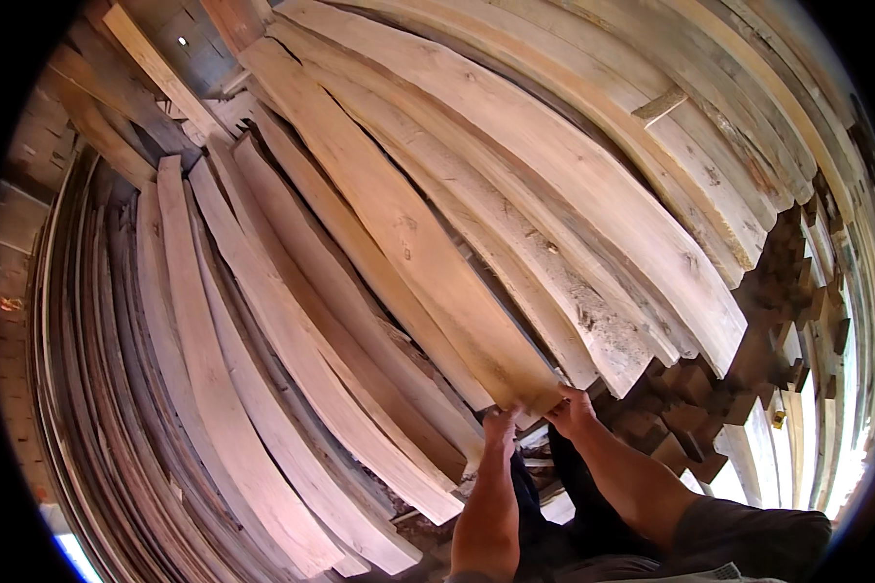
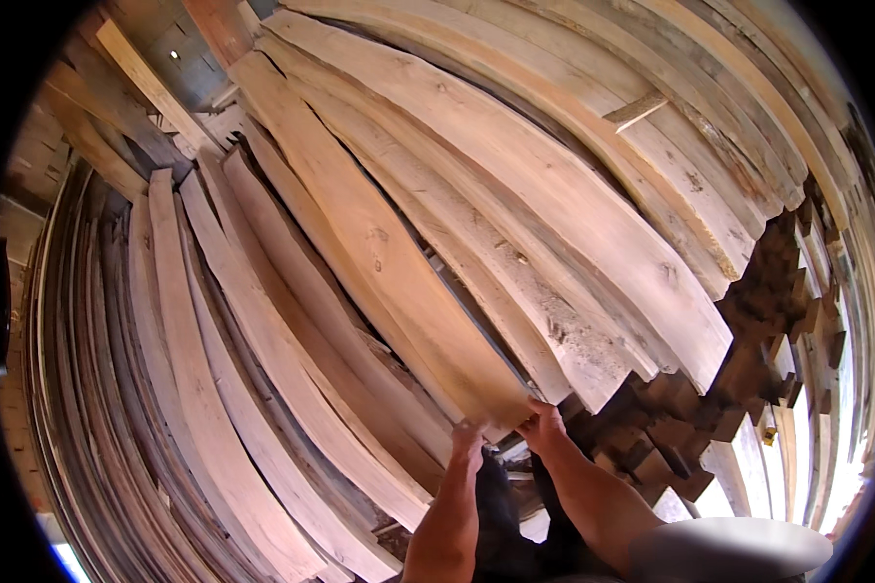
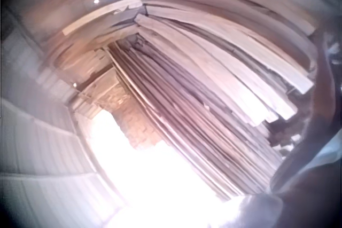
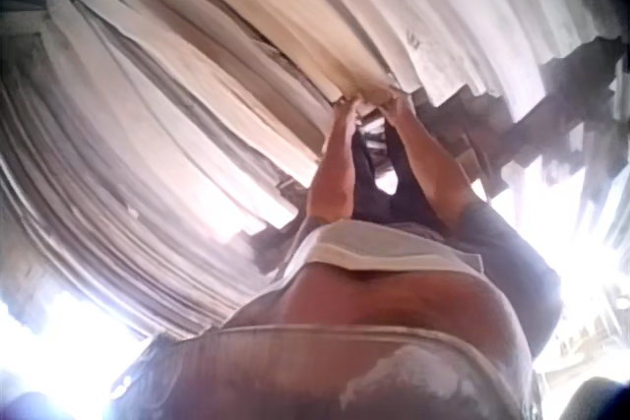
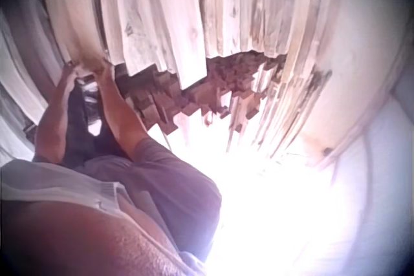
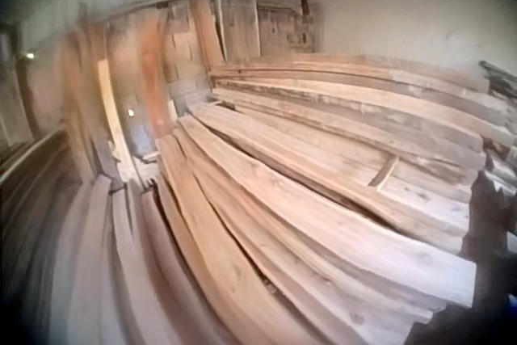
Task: The person measures a stack of wooden planks with a tape measure, then manually sorts through the pile. They pick up individual planks, inspect them, and place them back into the stack or move them aside.
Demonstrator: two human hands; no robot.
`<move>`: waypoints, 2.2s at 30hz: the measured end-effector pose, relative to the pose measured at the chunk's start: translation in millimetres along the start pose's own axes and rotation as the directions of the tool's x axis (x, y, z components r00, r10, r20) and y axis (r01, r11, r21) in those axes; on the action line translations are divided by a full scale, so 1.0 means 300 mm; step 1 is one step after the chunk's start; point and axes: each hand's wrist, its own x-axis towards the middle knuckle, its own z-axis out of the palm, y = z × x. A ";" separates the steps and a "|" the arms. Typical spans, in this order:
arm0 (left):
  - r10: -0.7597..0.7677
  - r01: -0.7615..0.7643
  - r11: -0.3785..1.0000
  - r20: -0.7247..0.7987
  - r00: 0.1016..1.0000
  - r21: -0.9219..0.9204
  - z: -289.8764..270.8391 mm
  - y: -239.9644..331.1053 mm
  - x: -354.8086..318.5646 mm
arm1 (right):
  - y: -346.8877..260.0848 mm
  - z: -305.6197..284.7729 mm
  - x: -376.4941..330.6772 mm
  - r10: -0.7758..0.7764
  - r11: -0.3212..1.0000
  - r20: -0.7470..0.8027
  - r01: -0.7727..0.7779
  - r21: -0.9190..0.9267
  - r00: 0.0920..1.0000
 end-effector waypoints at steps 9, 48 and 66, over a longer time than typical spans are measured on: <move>-0.035 0.013 0.988 -0.142 0.989 -0.153 -0.406 0.110 -0.214 | 0.327 0.065 -0.164 0.226 0.958 0.161 -0.189 -0.215 0.961; 0.263 -0.080 0.725 -0.169 0.950 0.684 0.334 0.131 -0.399 | 0.036 -0.306 -0.374 -0.084 0.882 -0.332 -0.084 -0.463 0.939; 0.338 -0.376 0.925 0.335 0.880 0.055 0.410 -0.119 -0.151 | -0.152 -0.160 -0.273 -0.490 0.445 -0.132 0.117 -0.888 0.862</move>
